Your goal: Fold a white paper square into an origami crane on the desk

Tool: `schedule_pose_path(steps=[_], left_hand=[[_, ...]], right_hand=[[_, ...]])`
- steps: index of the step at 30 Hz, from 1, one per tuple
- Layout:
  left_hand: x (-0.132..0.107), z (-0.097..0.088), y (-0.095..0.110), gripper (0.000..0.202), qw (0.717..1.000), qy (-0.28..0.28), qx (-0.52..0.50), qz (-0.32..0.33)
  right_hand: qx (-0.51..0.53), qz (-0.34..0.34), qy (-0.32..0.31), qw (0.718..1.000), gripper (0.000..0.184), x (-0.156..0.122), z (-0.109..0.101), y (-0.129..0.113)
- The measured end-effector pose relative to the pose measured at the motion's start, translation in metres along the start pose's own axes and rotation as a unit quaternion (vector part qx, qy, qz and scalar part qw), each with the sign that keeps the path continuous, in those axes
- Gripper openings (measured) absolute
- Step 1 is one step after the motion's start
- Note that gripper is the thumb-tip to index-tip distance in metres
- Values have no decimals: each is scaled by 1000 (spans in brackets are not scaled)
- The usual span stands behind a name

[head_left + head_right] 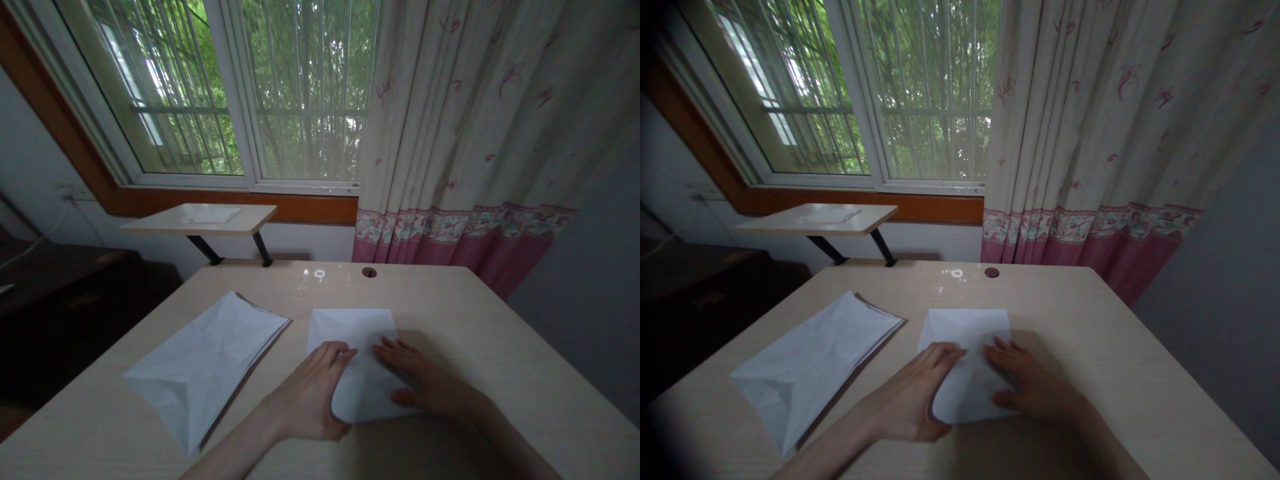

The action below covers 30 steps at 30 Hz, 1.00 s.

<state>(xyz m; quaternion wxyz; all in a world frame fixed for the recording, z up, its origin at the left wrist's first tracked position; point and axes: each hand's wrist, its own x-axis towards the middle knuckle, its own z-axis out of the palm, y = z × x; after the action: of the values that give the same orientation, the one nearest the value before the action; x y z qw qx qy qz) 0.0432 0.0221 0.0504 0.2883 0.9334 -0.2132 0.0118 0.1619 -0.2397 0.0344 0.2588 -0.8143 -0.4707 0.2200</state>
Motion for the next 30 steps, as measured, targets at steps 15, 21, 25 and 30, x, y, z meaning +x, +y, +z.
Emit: schedule_pose_path(steps=[15, 21, 25, 30], left_hand=[[6, -17, -7, 65, 990, 92, -83, -64], [7, -26, -4, 52, 975, 90, -195, -53], [5, -36, -1, 42, 976, 136, -169, -12], [3, -38, -7, 28, 961, 236, -131, 63]], right_hand=[[74, -132, 196, 969, 69, -10, -8, 5], [71, -126, 332, 932, 20, -4, -4, -7], [64, -105, 391, 912, 17, -3, -2, -8], [56, -30, 418, 906, 22, -2, 0, -2]])
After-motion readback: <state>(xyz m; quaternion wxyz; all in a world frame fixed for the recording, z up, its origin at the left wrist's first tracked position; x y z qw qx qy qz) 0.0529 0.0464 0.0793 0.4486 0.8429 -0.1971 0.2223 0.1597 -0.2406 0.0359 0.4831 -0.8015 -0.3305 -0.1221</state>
